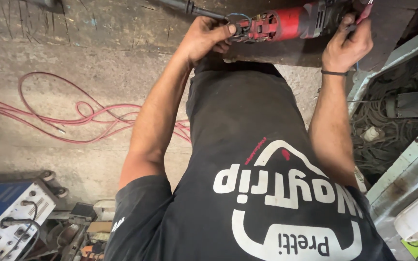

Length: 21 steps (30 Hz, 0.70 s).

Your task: Repairing an electric angle grinder by disassembling the casing and inspecting internal components

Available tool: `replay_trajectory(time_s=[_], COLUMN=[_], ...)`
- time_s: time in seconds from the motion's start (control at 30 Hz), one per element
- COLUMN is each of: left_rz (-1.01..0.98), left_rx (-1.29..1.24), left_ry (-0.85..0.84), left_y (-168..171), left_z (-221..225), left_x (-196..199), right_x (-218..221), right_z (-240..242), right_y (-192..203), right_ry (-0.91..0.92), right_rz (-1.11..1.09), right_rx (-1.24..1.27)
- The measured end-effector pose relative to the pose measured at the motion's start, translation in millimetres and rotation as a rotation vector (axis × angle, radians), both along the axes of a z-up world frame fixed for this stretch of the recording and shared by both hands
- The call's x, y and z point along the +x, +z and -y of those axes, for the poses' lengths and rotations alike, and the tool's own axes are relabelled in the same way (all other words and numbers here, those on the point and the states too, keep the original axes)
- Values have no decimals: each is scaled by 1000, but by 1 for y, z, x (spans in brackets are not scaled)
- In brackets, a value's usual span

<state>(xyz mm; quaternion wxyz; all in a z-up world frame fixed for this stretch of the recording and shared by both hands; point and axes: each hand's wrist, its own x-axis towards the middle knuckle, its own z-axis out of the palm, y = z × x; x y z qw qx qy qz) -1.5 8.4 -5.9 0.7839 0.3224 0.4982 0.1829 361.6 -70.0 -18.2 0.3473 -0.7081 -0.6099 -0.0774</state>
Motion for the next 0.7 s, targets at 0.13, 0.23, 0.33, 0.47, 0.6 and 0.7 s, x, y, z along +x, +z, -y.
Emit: replay_trajectory(time_s=[0.13, 0.23, 0.33, 0.47, 0.6, 0.7], left_rz=[39, 29, 24, -136, -470, -712], left_rx=[53, 70, 71, 173, 283, 693], left_ry=[68, 77, 137, 89, -143, -426], left_y=[-19, -19, -6, 19, 45, 73], left_z=[3, 11, 13, 21, 21, 15], left_x=[3, 2, 7, 3, -10, -18], right_x=[-5, -4, -7, -9, -9, -8], right_z=[-1, 6, -2, -5, -1, -3], right_y=[5, 2, 7, 8, 6, 6], right_ry=[1, 4, 6, 18, 23, -15], right_rz=[-21, -72, -70, -42, -69, -76], right_rx=[35, 18, -5, 25, -15, 8])
